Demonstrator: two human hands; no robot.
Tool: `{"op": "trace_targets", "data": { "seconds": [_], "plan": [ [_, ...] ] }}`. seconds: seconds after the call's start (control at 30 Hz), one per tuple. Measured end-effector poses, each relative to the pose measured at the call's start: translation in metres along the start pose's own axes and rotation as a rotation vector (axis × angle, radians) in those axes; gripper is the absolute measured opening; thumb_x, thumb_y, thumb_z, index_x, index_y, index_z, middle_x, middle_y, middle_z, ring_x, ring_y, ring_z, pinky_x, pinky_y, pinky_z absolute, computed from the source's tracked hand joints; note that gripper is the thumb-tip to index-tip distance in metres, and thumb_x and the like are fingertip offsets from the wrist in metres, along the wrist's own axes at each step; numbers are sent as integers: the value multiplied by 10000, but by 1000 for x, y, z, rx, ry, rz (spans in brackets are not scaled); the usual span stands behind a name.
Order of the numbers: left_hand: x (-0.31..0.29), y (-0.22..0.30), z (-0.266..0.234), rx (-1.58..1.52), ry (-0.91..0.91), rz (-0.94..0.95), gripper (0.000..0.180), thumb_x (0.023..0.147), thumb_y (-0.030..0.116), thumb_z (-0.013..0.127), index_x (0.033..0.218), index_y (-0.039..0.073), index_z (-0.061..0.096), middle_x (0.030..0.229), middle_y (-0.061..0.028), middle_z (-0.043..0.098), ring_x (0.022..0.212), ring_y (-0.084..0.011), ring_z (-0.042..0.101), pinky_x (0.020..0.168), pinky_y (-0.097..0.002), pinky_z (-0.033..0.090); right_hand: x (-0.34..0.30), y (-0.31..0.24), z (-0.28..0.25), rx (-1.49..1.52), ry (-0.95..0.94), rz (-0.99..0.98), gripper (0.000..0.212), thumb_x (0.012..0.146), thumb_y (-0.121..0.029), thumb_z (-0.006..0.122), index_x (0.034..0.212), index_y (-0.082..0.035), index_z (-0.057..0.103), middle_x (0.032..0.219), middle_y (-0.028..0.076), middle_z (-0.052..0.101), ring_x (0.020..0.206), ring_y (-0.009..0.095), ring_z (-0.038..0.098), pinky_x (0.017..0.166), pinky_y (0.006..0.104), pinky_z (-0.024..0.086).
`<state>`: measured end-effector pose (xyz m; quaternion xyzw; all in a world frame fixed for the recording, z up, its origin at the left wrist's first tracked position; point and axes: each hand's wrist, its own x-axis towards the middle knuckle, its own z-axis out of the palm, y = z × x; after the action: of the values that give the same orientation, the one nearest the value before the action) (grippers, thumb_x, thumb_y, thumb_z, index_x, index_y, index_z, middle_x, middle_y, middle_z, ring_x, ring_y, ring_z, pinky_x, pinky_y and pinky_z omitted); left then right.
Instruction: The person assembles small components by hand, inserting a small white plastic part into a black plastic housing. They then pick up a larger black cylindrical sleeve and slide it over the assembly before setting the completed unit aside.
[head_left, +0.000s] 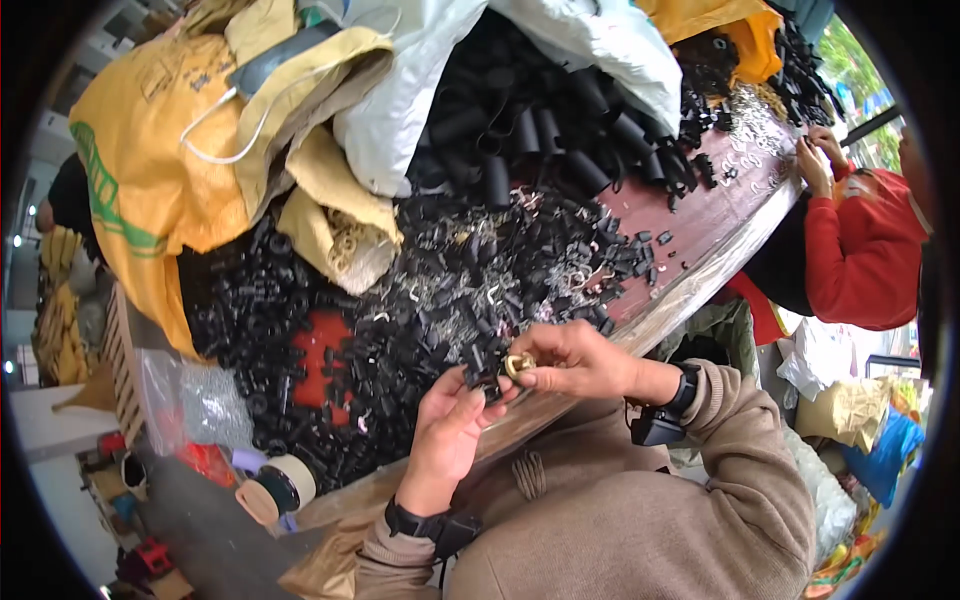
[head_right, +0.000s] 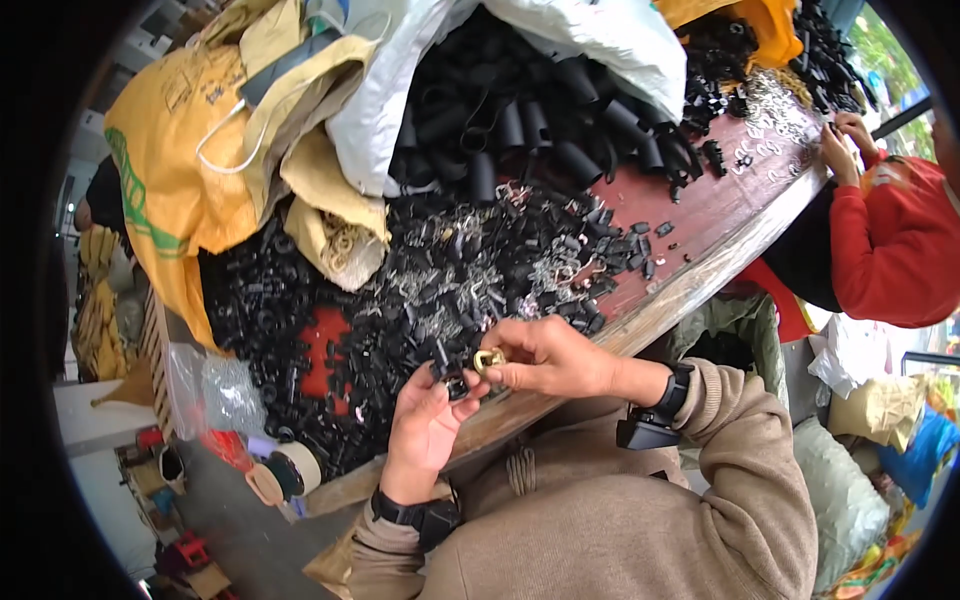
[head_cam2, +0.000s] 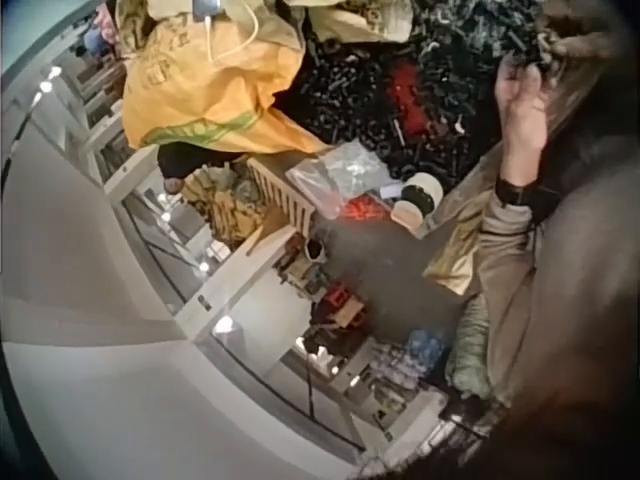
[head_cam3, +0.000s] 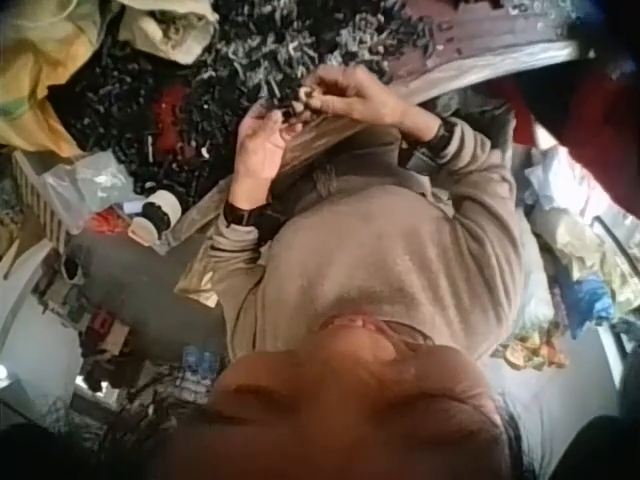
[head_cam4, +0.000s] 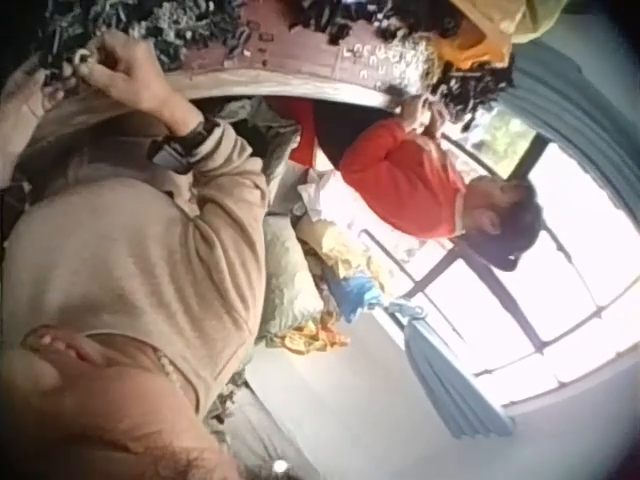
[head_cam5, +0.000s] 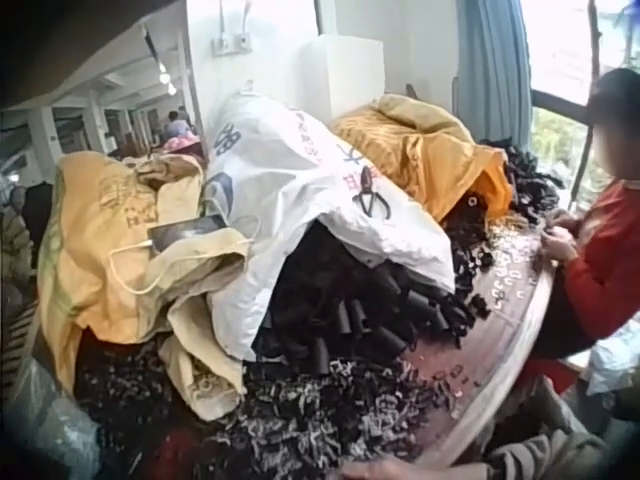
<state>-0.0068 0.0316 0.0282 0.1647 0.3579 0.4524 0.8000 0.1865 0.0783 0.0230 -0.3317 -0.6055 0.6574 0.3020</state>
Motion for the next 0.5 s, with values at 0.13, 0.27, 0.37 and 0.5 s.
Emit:
{"op": "trace_targets", "data": {
  "seconds": [0.13, 0.27, 0.37, 0.5],
  "plan": [
    [5, 0, 3, -39, -42, 13, 266, 793, 139, 572, 1013, 12, 491, 966, -102, 577, 897, -194, 564, 777, -273, 448, 1, 1, -5, -134, 10, -1, 215, 791, -131, 592, 942, 7, 523, 709, 48, 582, 618, 95, 562, 571, 231, 464],
    [6, -6, 4, -50, -50, 32, 267, 790, 149, 583, 1007, 18, 497, 971, -97, 578, 908, -177, 556, 789, -280, 441, -5, -6, -9, -448, -2, -82, 257, 766, -136, 622, 954, 9, 524, 720, 60, 578, 624, 119, 573, 563, 231, 459],
    [6, -11, 6, -9, -58, 46, 251, 796, 139, 574, 1001, 14, 500, 973, -96, 575, 908, -167, 550, 803, -291, 439, -10, -3, -5, -405, -1, -114, 257, 746, -145, 632, 938, -8, 530, 664, 64, 538, 576, 143, 539, 526, 256, 438],
    [6, -8, 9, -43, -42, 23, 237, 798, 127, 569, 994, 12, 502, 969, -101, 575, 896, -169, 552, 814, -294, 440, -15, -1, -9, -325, -32, -136, 259, 751, -151, 630, 945, -13, 529, 666, 70, 538, 585, 158, 553, 518, 268, 434]
  ]
}}
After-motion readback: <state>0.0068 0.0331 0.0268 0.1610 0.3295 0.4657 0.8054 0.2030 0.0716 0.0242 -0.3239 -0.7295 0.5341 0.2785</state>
